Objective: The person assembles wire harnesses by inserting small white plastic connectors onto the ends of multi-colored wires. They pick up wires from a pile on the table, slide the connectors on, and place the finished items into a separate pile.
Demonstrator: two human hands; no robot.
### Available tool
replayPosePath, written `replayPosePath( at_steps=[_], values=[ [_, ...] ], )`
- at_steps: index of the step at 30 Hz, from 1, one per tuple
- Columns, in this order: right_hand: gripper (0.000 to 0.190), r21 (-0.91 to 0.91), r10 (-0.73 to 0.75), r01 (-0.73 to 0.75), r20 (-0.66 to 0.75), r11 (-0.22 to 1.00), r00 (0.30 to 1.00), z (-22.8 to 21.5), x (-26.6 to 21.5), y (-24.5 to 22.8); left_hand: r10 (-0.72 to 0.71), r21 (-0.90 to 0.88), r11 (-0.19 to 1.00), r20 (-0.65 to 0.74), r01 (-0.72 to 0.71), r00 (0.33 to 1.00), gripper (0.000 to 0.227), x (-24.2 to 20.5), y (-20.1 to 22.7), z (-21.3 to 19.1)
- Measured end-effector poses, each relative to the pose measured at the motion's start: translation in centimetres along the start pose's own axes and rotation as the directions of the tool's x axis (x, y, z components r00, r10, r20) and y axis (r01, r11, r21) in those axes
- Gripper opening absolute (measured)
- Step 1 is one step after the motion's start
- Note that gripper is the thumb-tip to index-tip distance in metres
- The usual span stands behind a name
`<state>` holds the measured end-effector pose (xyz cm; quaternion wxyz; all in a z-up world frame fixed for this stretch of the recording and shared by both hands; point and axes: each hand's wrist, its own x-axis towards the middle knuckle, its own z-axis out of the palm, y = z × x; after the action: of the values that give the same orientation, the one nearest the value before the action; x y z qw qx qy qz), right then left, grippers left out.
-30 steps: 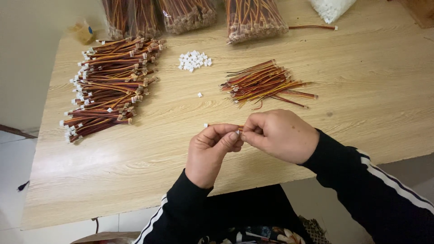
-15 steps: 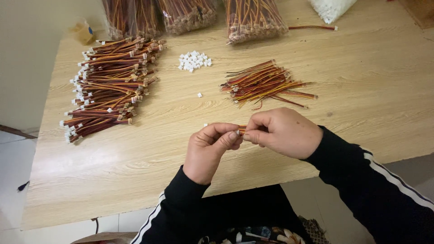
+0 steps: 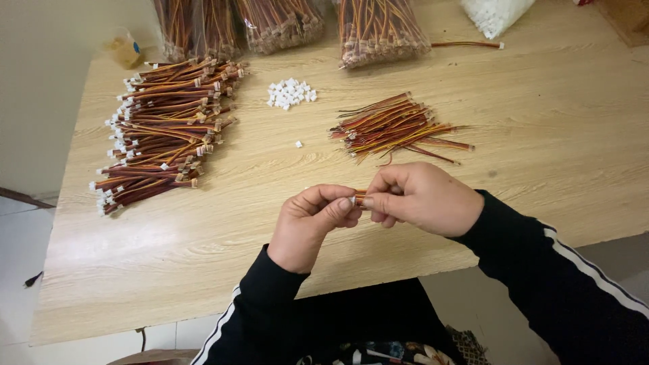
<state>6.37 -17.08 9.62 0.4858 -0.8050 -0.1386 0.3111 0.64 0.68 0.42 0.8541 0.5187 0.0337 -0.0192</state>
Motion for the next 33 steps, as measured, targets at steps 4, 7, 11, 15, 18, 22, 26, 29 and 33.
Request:
replayPosePath(
  at_steps=[4, 7, 11, 15, 18, 22, 26, 29, 33],
  values=[
    [0.010, 0.034, -0.029, 0.030, -0.015, 0.999, 0.999, 0.0, 0.5, 1.1, -0.014, -0.017, 1.000, -0.010, 0.014, 1.000, 0.020, 0.2, -0.2, 0.1],
    [0.009, 0.043, -0.063, 0.064, -0.025, 0.997, 0.998, -0.1, 1.0, 1.7, -0.021, -0.072, 0.997, -0.017, 0.020, 1.000, 0.020, 0.2, -0.2, 0.3],
    [0.006, -0.095, -0.104, 0.096, -0.076, 0.991, 0.992, -0.1, 0.4, 0.5, -0.038, -0.103, 0.994, -0.019, 0.036, 0.999, 0.019, 0.2, -0.8, 0.2],
    [0.007, -0.200, -0.085, 0.066, -0.088, 0.978, 0.992, -0.1, 0.1, -0.1, -0.042, -0.104, 0.994, -0.026, 0.039, 0.999, 0.018, 0.2, -1.2, 0.3],
    [0.008, -0.149, -0.075, 0.061, -0.095, 0.987, 0.993, 0.0, 0.2, 0.5, -0.050, -0.116, 0.992, -0.038, 0.045, 0.998, 0.018, 0.1, -1.3, 0.5],
    [0.008, -0.069, -0.095, 0.088, -0.099, 0.994, 0.991, 0.1, 0.0, 0.6, -0.048, -0.101, 0.994, -0.049, 0.043, 0.998, 0.019, 0.0, -0.6, 0.5],
    [0.014, -0.092, -0.040, 0.039, -0.017, 0.995, 0.999, 0.0, -0.4, -0.2, -0.032, -0.110, 0.994, -0.052, 0.026, 0.998, 0.021, 0.2, -0.8, 0.3],
    [0.013, -0.091, -0.041, 0.039, -0.021, 0.995, 0.999, 0.1, -0.3, 0.0, -0.018, -0.087, 0.996, -0.054, 0.013, 0.998, 0.020, 0.2, -1.0, 0.3],
    [0.010, -0.300, -0.089, 0.067, -0.059, 0.952, 0.994, 0.1, -0.1, -0.5, 0.047, 0.029, 0.999, -0.060, -0.046, 0.997, 0.019, 0.3, -0.9, 0.4]
  ],
)
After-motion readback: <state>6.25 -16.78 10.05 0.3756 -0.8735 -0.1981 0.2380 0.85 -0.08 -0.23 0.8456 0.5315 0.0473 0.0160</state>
